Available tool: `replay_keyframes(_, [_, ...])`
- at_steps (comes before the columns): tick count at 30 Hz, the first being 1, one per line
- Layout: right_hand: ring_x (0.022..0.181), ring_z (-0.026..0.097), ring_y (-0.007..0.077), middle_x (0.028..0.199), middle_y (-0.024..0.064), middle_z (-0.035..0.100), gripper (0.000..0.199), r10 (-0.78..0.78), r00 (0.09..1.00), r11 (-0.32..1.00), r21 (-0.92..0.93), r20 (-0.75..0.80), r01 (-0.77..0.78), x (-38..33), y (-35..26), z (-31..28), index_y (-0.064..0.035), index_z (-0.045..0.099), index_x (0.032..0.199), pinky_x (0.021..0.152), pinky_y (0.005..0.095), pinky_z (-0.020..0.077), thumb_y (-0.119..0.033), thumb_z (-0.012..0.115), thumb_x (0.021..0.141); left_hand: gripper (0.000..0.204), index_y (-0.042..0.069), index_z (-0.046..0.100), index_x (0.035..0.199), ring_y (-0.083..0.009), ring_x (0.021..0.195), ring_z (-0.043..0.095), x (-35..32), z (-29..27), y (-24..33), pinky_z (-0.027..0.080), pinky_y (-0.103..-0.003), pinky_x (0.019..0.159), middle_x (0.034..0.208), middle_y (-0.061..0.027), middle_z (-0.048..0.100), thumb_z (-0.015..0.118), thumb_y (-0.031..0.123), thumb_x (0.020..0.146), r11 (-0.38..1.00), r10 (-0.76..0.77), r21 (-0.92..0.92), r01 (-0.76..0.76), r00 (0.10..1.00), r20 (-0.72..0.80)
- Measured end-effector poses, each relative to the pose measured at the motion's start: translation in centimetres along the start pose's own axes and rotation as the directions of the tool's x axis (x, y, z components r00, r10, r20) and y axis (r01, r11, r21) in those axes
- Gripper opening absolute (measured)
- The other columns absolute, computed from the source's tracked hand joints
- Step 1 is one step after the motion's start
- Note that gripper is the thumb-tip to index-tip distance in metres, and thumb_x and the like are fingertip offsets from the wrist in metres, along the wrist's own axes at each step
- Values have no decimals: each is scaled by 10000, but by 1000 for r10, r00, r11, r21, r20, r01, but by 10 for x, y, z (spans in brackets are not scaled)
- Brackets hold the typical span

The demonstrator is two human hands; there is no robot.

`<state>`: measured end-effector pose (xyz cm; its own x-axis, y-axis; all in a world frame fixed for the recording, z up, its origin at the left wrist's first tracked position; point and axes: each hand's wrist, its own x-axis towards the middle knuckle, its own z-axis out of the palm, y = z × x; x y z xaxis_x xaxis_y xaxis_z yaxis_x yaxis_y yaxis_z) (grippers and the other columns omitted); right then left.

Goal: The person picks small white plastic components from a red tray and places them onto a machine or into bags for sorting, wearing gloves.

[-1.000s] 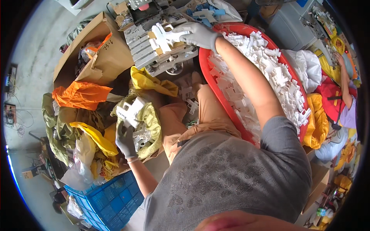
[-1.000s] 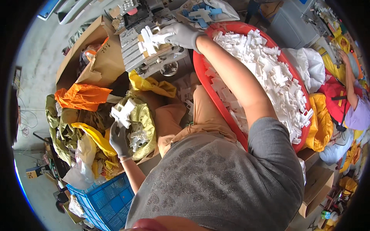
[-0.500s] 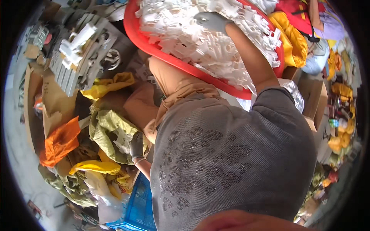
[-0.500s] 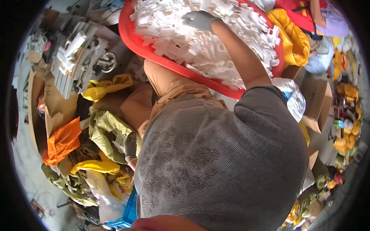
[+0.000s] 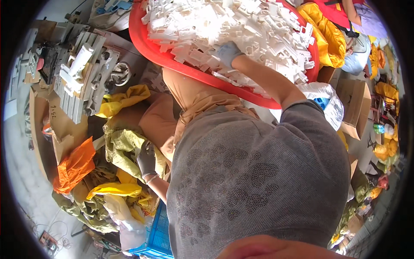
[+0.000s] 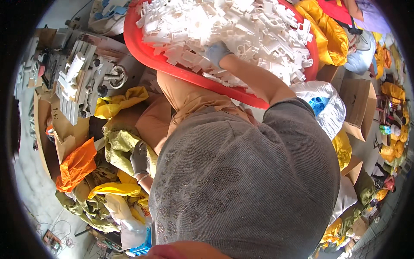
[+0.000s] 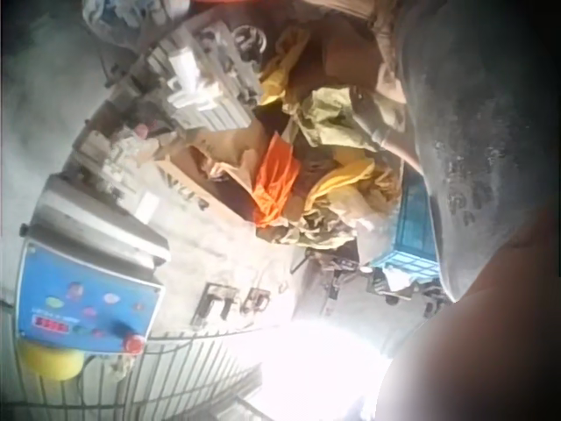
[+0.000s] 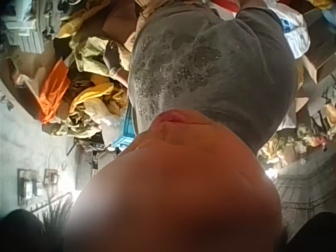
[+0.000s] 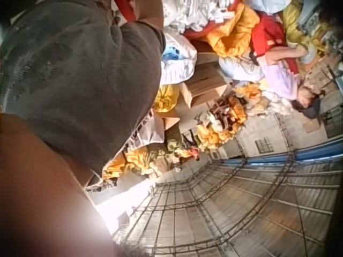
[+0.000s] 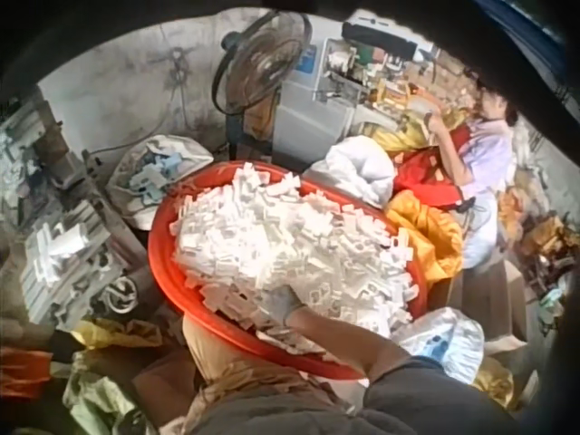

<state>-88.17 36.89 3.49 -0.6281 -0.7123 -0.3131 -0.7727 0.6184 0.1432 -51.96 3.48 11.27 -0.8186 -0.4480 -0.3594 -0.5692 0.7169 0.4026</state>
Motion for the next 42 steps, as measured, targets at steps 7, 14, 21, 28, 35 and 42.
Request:
replay_keyframes(7, [994,604,299,1094,106,612,527,378,899,749,645,-223,-155,23,41,-67,-115,533,1122,826,397,483,-476,612,745,340,68,581,1149,-387,958,596,-16,12,-23,472,-444,819,1047,-207,633,514,287,898,997,-68,34,68,998,4])
replay_keyframes(14, [880,617,361,915,156,655,321,604,764,625,730,-228,-276,24,73,0,-164,593,1031,768,446,489,-397,570,812,312,37,596,1108,-352,915,625,-15,-2,-20,503,-412,776,1039,-196,641,538,248,886,1000,-17,9,18,998,-64])
replay_keyframes(21, [1098,522,342,1247,181,499,434,413,857,682,728,-307,-68,-19,86,21,-58,529,1183,901,420,451,-150,611,767,284,25,629,1073,-304,837,648,2,-41,-2,506,-373,743,950,-171,664,601,173,832,982,-76,-186,25,960,-270])
replay_keyframes(28, [1045,535,331,1170,119,492,424,292,890,784,621,-351,-12,-40,66,-34,-122,530,1168,861,402,459,-29,596,760,233,36,637,1064,-280,894,652,33,-109,47,503,-337,770,962,-150,671,583,153,870,980,121,-48,-193,768,-629])
replay_keyframes(35, [1065,542,222,1155,105,557,398,442,828,338,919,-344,201,-15,43,-47,-39,541,1196,899,314,434,-12,611,805,266,28,637,1076,-211,773,651,77,-184,97,507,-301,730,958,-124,667,636,121,827,947,192,0,-320,569,-799])
replay_keyframes(42, [759,504,67,946,11,573,380,365,924,-133,976,-115,174,-18,11,-78,-60,511,1247,669,216,437,-88,568,872,349,71,620,1106,-268,903,650,141,-211,107,508,-329,763,1011,-143,658,675,154,772,901,353,76,-426,621,-700])
